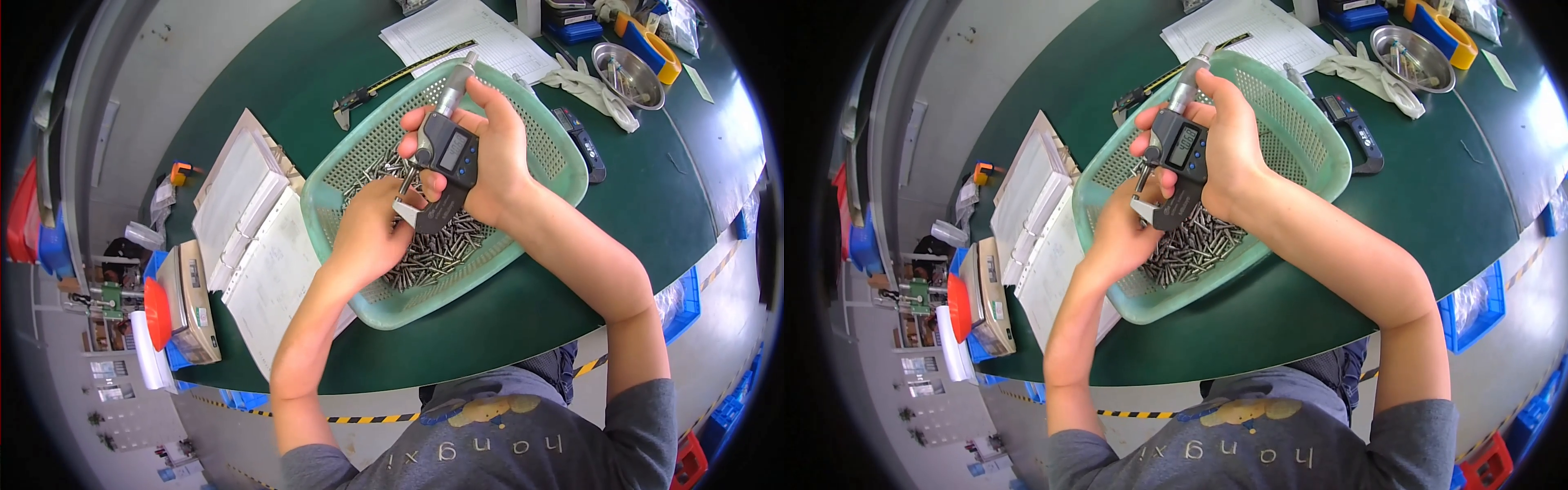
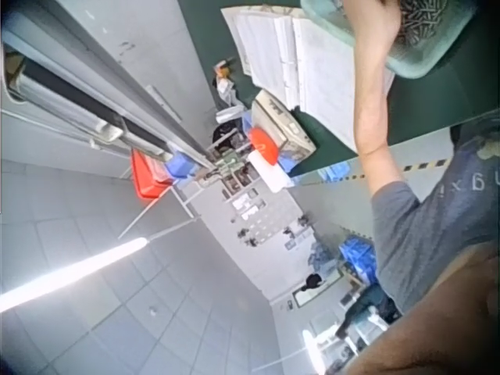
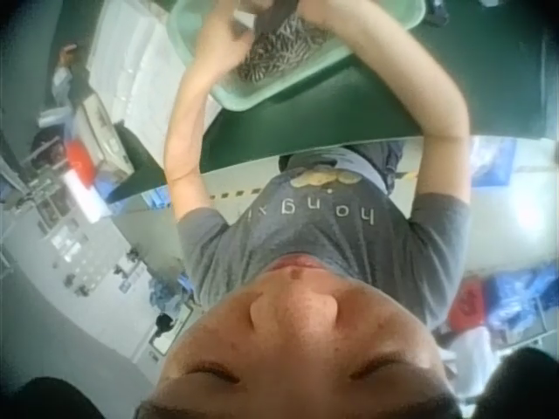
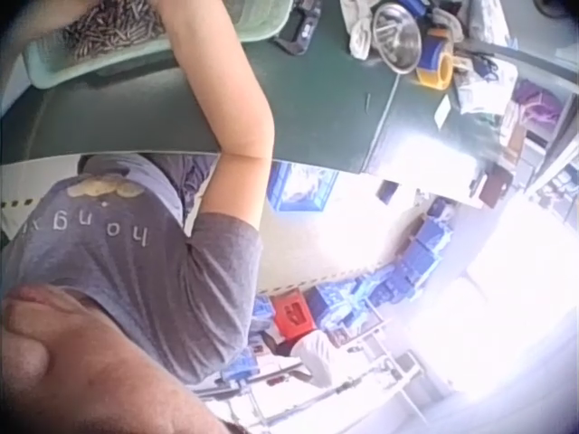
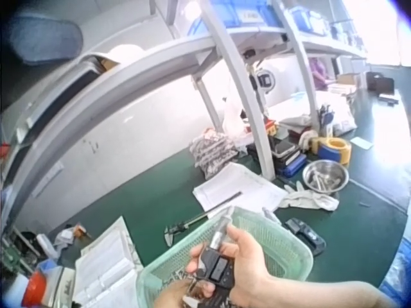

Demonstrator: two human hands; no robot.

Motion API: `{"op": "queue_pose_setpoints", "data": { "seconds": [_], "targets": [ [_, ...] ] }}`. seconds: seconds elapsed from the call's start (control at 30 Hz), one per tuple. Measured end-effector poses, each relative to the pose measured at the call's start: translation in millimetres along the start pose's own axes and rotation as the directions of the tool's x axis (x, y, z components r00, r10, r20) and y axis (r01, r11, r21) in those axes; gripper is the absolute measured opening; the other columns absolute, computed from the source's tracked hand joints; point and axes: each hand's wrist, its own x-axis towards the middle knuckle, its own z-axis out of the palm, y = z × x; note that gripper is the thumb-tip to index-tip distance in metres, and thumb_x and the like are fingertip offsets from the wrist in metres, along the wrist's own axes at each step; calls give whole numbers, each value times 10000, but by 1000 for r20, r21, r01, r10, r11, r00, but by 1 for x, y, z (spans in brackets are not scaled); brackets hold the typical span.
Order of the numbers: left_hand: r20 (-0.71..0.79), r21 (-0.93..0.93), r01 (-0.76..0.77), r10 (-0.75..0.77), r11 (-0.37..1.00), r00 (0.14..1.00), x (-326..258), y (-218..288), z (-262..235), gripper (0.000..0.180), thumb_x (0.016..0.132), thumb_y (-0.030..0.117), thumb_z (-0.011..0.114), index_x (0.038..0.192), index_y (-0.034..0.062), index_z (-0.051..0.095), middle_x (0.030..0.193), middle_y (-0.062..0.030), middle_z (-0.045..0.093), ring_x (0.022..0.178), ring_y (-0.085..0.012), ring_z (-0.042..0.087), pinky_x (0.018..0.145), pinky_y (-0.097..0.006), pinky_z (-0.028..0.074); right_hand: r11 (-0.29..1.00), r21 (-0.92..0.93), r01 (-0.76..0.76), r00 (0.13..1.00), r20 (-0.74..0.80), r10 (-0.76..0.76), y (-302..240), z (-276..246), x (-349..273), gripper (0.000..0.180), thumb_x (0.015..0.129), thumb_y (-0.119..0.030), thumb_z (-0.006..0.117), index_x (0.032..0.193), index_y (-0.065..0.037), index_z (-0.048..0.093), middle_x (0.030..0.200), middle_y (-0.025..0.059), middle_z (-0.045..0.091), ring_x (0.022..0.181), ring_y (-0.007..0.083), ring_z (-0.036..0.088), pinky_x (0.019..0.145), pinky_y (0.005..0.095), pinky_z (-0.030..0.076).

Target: Measuring small metal components using a digital micrometer at a factory workstation.

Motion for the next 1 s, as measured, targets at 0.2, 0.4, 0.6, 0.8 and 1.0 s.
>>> {"op": "queue_pose_setpoints", "data": {
  "seconds": [0.2,0.4,0.6,0.8,1.0],
  "targets": [
    [-79,-911,70,-340,406,937,-16,2,-9,147,833,57,524,957,-16,553,928,-73,578,906,-168,565,822,-291,441,997,-75,-6,999,51,10,2,-1,-1,577,813,-525,285,866,-5,530,694,113,565,391,171,430,425,294,370],
    [-124,-903,2,-265,430,956,-22,6,-8,153,787,-1,560,940,-14,551,931,-90,573,901,-166,559,810,-284,437,995,-104,-14,995,95,24,3,1,-1,584,812,-537,284,870,-9,526,690,112,563,380,167,431,393,285,363],
    [-151,-905,-64,-178,420,972,-22,0,-5,138,749,-28,599,881,-7,564,917,-101,567,876,-163,550,791,-278,429,994,-103,-29,991,124,41,5,-3,3,594,820,-536,278,881,4,517,692,119,563,377,172,441,373,277,371],
    [-144,-888,-61,-149,456,978,-24,-1,-6,127,748,-21,606,871,-12,577,906,-102,568,857,-160,543,774,-273,425,994,-106,-24,988,152,40,5,-4,2,582,835,-510,266,892,15,510,698,131,560,381,170,446,370,262,383],
    [-123,-876,-42,-139,480,983,-24,-1,-7,118,739,-25,611,855,-17,590,885,-106,571,838,-165,541,775,-277,422,993,-115,-33,986,157,51,5,-4,1,581,837,-509,262,886,12,515,693,132,563,387,170,456,369,257,385]
  ]
}}
